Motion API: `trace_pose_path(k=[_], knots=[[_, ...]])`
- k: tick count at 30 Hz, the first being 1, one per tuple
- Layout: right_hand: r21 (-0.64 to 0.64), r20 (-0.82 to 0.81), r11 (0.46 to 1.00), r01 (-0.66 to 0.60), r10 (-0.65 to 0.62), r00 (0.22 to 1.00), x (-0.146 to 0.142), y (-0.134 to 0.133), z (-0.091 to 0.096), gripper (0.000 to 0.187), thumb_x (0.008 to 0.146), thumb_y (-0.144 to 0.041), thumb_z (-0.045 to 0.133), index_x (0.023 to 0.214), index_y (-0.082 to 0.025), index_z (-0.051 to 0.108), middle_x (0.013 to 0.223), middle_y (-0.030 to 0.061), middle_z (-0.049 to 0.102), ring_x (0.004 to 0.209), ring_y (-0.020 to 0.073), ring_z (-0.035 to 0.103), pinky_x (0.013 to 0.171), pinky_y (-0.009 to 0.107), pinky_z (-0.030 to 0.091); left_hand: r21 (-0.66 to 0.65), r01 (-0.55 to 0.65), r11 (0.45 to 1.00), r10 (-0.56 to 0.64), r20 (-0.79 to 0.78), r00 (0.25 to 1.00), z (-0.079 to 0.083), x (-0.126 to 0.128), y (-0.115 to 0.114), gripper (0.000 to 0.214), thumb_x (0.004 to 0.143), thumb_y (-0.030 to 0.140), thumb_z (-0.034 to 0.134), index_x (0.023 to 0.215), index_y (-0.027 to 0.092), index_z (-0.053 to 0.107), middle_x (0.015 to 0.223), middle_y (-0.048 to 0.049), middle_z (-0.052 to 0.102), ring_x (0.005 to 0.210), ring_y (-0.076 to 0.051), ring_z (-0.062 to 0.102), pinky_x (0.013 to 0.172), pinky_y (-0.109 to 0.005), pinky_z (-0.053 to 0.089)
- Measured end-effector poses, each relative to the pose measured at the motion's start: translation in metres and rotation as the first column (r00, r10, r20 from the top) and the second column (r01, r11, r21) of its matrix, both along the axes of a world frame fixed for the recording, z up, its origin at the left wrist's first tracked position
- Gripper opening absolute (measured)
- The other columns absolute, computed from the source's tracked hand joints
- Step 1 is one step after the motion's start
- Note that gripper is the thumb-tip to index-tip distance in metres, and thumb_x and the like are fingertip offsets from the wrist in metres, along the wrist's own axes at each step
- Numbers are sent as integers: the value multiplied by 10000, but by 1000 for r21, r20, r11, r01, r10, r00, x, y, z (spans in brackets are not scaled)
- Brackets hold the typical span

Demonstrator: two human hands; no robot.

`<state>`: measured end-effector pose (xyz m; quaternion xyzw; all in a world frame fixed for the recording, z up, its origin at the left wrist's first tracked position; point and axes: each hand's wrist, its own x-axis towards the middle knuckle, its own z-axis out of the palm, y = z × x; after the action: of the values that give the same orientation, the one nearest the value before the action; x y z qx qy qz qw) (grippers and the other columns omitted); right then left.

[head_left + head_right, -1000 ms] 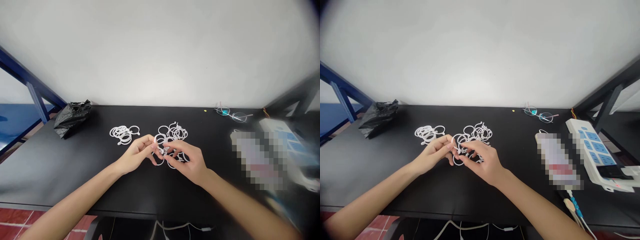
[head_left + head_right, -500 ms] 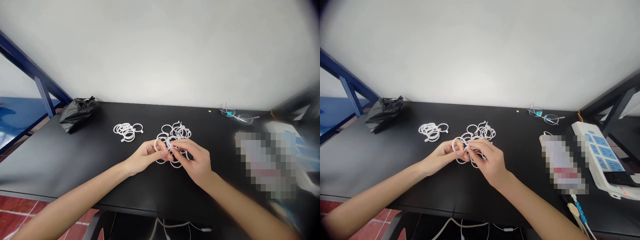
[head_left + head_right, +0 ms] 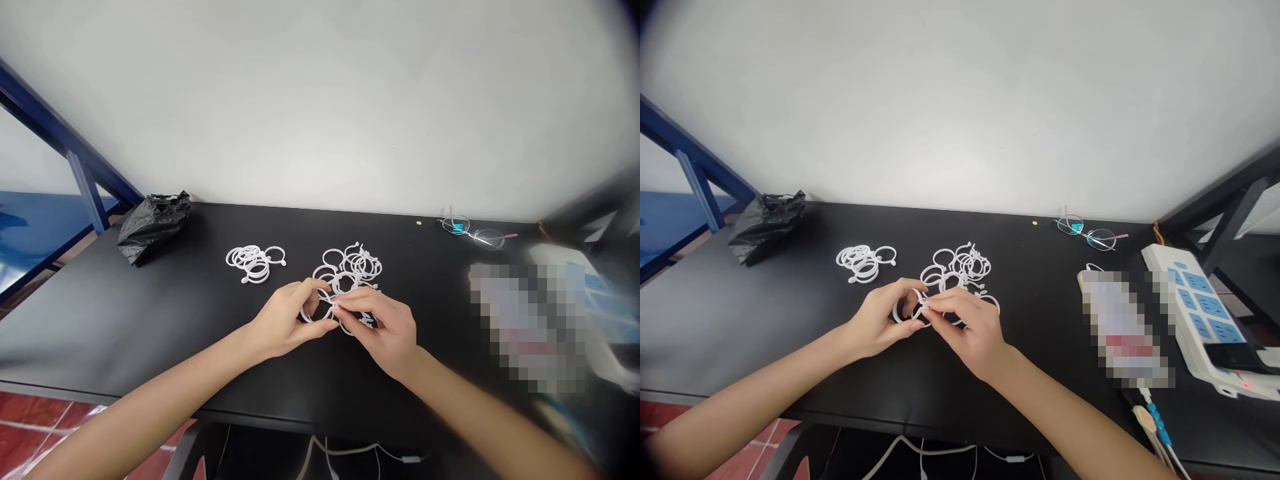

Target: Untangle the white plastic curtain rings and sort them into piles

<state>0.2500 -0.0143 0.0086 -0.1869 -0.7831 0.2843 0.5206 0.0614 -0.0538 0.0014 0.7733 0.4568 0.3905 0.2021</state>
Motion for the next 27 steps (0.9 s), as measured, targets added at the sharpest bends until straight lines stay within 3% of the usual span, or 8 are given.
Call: trace_pose_path(k=[3,9,17,27], knots=[[-10,-23,999,-33,33,999,-1,-1,1,170,827,-57,679,916,-199,707,829,54,762,727,170,732,647,281,621,147,-35,989,45,-66,997,-2,1,1,320,941,470,498,1056,172,505,597,75,450,510,-94,456,550,-216,420],[-17,-41,999,-43,43,998,-2,-3,2,168,818,-49,687,889,-200,708,809,49,756,714,164,725,630,272,618,208,-31,978,45,-61,997,0,3,2,186,946,371,480,945,185,492,542,104,348,452,-71,374,489,-176,369],[-47,-71,998,-46,43,997,-2,-4,1,156,811,-46,689,866,-189,716,795,43,752,702,161,722,621,265,610,156,-46,987,52,-32,998,3,4,0,152,935,342,499,910,192,486,539,110,316,450,-62,345,465,-162,335],[-3,-74,999,-35,34,997,-3,-4,0,176,817,-25,673,863,-192,705,791,42,750,680,151,715,601,250,604,96,-28,995,35,-69,997,2,2,1,274,965,437,447,931,175,517,540,95,371,457,-69,376,479,-174,362]])
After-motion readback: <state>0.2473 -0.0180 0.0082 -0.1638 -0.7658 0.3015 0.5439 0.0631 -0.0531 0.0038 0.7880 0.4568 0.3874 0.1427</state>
